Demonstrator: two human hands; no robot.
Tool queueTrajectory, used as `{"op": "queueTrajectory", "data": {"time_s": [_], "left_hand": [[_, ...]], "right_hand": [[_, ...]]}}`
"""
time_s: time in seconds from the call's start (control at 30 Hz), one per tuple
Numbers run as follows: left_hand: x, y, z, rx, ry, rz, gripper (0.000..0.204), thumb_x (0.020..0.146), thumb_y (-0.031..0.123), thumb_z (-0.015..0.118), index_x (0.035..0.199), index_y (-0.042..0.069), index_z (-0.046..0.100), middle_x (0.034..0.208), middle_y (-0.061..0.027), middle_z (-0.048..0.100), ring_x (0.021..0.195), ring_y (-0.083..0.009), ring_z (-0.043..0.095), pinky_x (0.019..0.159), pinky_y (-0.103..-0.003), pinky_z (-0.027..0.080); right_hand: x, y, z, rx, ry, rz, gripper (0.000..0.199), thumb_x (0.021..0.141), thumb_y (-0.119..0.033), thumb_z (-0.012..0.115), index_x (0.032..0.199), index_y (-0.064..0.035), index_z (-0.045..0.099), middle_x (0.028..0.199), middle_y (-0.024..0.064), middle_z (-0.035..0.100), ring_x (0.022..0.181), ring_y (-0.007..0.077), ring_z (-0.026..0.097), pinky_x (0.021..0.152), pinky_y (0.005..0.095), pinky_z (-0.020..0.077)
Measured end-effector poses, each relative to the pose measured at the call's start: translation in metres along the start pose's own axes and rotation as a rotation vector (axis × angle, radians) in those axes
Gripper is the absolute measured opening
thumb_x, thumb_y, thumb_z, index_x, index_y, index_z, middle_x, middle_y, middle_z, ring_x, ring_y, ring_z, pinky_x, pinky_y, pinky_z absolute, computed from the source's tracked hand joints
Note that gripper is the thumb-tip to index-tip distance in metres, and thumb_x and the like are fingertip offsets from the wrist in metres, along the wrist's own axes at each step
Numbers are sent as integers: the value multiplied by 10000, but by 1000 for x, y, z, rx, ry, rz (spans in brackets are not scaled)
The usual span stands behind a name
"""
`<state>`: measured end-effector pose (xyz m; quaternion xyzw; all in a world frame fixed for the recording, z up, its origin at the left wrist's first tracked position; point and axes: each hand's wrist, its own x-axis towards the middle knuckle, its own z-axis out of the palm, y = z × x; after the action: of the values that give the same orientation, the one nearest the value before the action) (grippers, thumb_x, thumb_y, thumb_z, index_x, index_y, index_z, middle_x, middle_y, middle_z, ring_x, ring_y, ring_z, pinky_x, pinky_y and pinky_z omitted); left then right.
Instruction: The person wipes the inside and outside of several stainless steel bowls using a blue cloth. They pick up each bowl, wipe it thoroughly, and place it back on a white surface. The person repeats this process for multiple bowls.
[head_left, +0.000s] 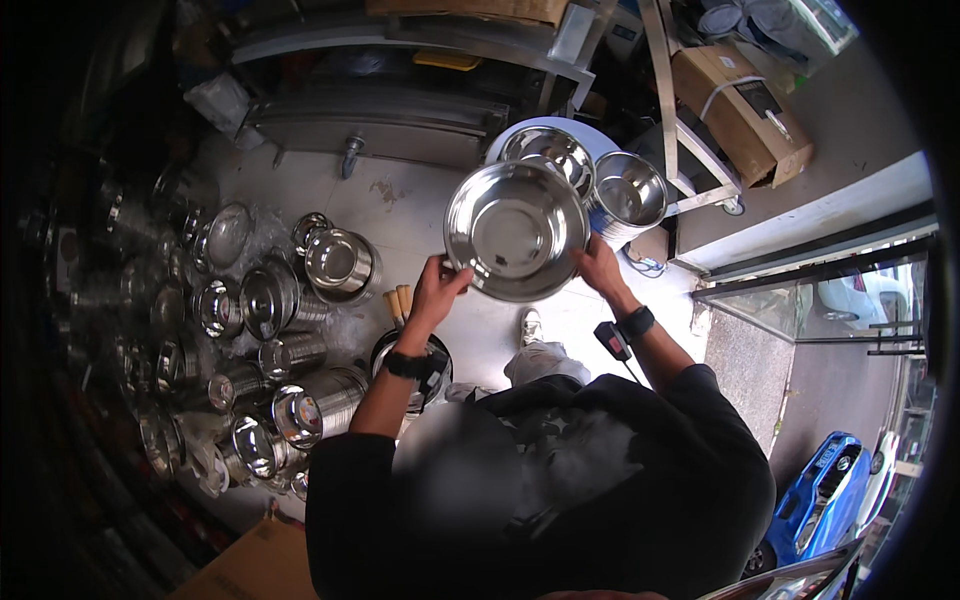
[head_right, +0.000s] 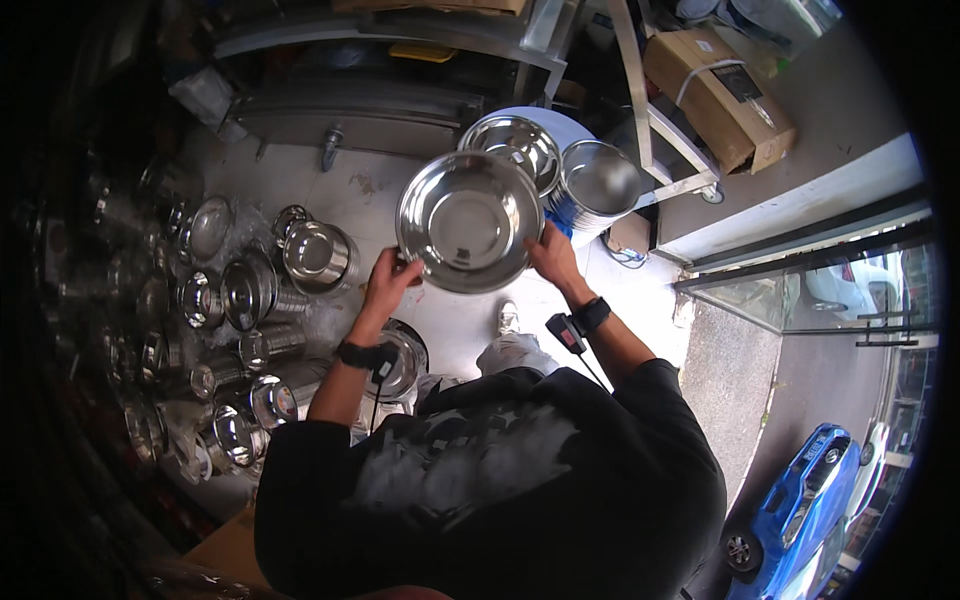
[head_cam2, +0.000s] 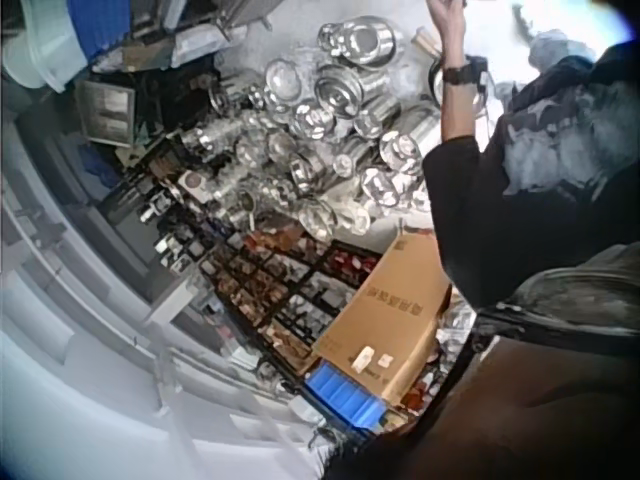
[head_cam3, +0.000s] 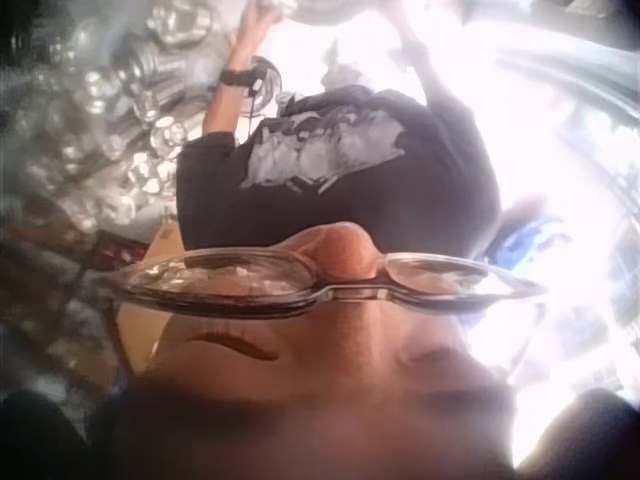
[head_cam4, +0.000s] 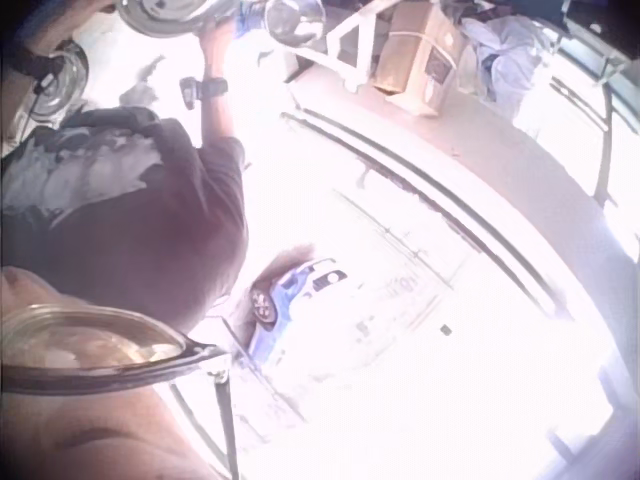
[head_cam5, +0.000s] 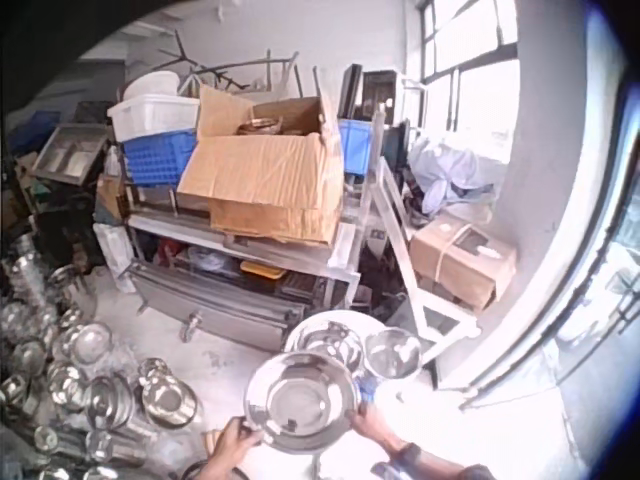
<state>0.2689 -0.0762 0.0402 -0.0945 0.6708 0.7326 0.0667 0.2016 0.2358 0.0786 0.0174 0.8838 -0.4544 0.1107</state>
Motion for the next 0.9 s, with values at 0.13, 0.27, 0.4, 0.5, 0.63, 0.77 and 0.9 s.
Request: {"op": "queueTrajectory", "data": {"time_s": [0.13, 0.27, 0.4, 0.5, 0.63, 0.77, 0.9], "left_hand": [[93, 58, 68, 125, -27, 71, 375, 928, 246, 681, 1149, -41, 583, 896, -90, 676, 775, -152, 667, 690, -285, 563], [182, 54, 105, 368, 16, 40, 351, 891, 297, 663, 1015, -29, 626, 800, -95, 700, 690, -167, 672, 660, -291, 546], [211, 41, 125, 444, 32, 19, 314, 890, 254, 655, 995, -41, 627, 848, -90, 701, 718, -171, 678, 654, -302, 549], [227, 12, 117, 614, 71, -2, 360, 874, 304, 647, 993, -36, 644, 871, -121, 713, 767, -222, 688, 714, -329, 547], [225, 9, 122, 733, 113, -14, 491, 827, 428, 637, 1024, -21, 673, 922, -186, 729, 920, -369, 682, 848, -426, 517], [237, 8, 118, 928, 113, -70, 531, 826, 451, 622, 1059, -24, 669, 1033, -220, 704, 1011, -398, 649, 905, -453, 503], [245, -5, 115, 950, 111, -102, 556, 833, 455, 598, 1100, -29, 663, 1152, -263, 642, 1110, -415, 597, 962, -464, 481]], "right_hand": [[72, 34, -55, -36, 205, -12, 405, 850, -272, 627, 1071, 66, 599, 900, 239, 690, 846, 346, 693, 765, 426, 523], [140, 52, -89, -43, 232, -2, 409, 844, -293, 618, 995, 88, 624, 859, 267, 693, 788, 371, 714, 742, 441, 547], [164, 68, -100, 20, 128, 77, 469, 817, -331, 583, 1033, 80, 650, 879, 301, 691, 854, 443, 692, 819, 467, 530], [175, 92, -88, -45, 206, -36, 379, 855, -270, 599, 984, 77, 682, 738, 187, 704, 620, 272, 714, 646, 377, 566], [188, 113, -77, 12, 155, 32, 375, 838, -284, 618, 988, 47, 710, 732, 188, 705, 618, 290, 705, 650, 367, 557], [203, 116, -66, -109, 263, -87, 388, 822, -291, 628, 986, 52, 705, 740, 213, 700, 619, 319, 702, 674, 374, 562], [220, 135, -50, -54, 166, -31, 366, 823, -280, 618, 951, 53, 699, 716, 215, 695, 625, 328, 710, 673, 394, 577]]}}
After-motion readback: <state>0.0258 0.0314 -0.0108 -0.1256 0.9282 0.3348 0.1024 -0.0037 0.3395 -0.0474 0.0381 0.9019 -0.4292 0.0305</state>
